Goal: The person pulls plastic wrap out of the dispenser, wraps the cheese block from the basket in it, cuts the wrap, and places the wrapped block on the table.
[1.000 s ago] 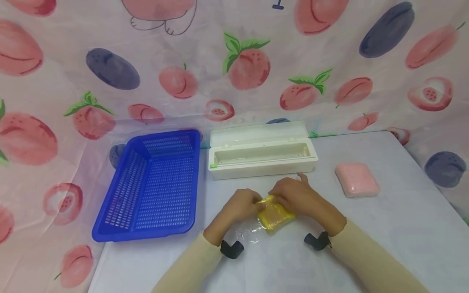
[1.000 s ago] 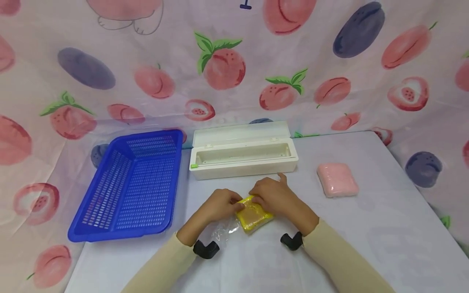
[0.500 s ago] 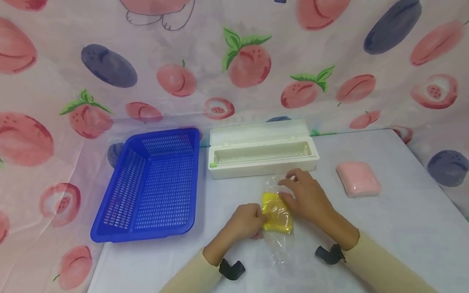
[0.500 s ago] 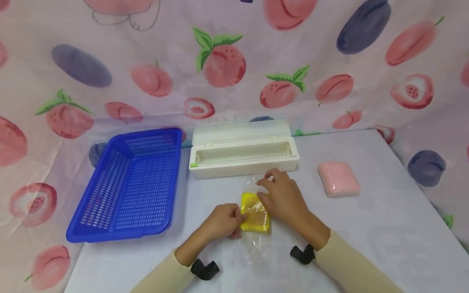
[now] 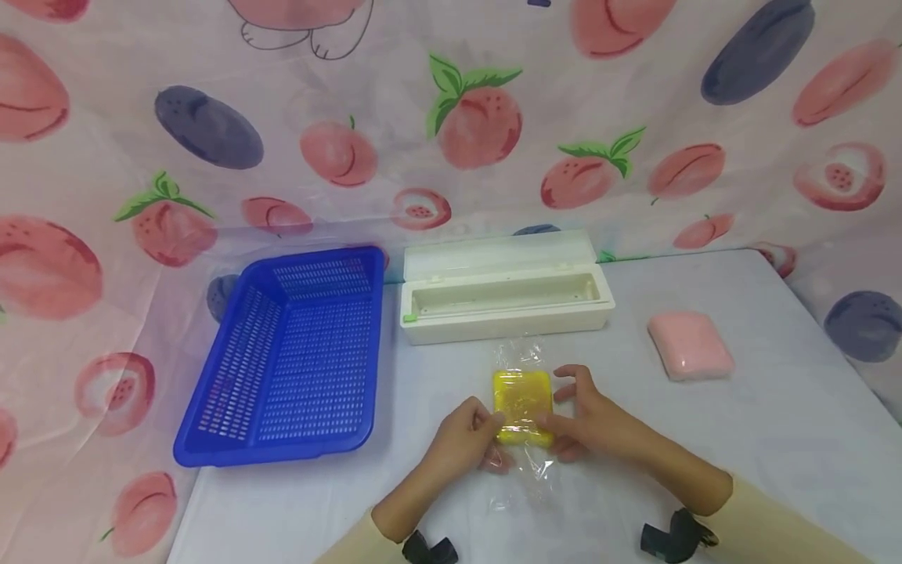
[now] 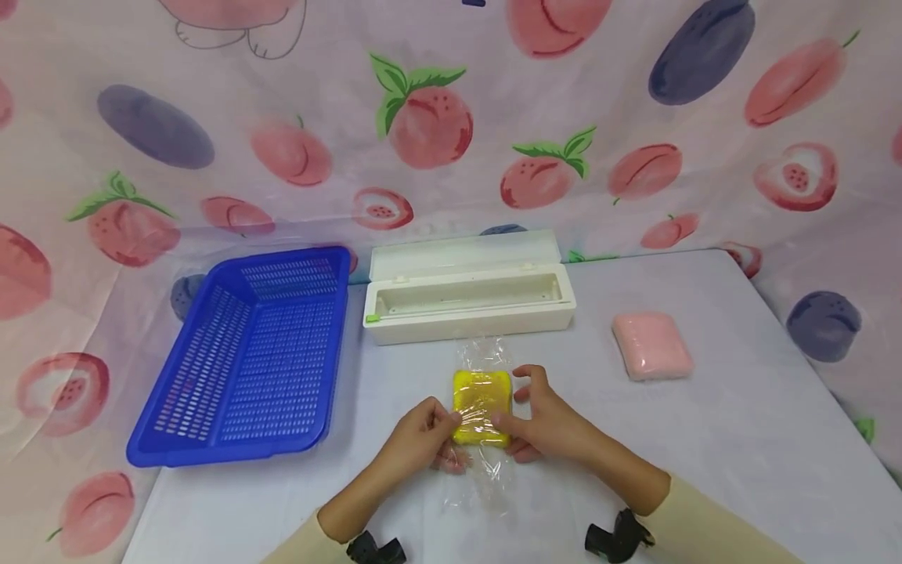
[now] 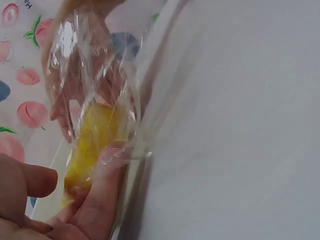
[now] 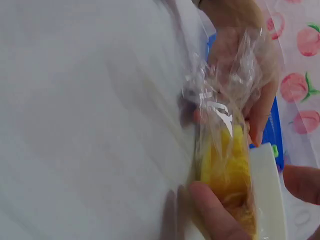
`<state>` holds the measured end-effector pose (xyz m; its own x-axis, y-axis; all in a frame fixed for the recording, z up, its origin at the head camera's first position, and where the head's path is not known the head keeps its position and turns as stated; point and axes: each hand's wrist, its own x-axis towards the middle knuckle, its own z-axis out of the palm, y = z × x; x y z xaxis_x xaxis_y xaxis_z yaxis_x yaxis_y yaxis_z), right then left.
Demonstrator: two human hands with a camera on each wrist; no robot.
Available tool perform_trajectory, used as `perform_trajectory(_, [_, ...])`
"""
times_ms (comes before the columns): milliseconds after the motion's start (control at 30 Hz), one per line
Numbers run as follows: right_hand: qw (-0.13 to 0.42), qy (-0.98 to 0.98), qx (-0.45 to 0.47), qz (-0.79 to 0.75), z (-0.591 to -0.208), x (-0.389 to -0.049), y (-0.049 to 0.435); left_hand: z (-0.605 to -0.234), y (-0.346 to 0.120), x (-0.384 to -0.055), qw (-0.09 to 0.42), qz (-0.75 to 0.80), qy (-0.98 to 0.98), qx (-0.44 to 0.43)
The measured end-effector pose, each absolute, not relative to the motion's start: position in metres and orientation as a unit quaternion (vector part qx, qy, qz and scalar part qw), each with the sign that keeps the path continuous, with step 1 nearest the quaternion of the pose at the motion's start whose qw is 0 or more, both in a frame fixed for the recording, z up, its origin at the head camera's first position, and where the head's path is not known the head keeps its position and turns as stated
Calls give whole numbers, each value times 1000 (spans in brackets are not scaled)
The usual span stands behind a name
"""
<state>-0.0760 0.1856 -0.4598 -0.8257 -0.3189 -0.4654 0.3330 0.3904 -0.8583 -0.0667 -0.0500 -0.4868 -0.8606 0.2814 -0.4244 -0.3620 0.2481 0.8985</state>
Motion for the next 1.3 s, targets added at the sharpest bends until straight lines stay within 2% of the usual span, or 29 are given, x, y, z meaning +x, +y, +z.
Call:
perform_trajectory(167, [323,728,46,-603,-461,-66,187,-488,-58,-50,300,687,657,-75])
perform_trajectory(367, [331,686,27,-647,-461,-60,193,-481,-62,-37,281,715,638,-57])
perform_trajectory(467, [321,691,18,-648,-460,-59,195,-477,-63,-35,259,696,670,-24])
perform_trajectory(600, [291,741,-11,-606,-456,-59,197,-475,-65,-35,218,652,724,61])
perform_trajectory(733, [282,751,-79,-592,-455,-60,200,-477,-68,-38,190,643,726,155])
perform_trajectory(867, [288,729,-160,-600,-459,-59,205,-482,-69,-41,158,603,755,204])
perform_trajectory(1067, [232,783,-232,-528,-461,-57,203,-488,-67,-50,76,496,831,239])
perform_trajectory(1300, [150,832,-251,-472,-465,-62,197,-486,-64,-61,53,445,858,251])
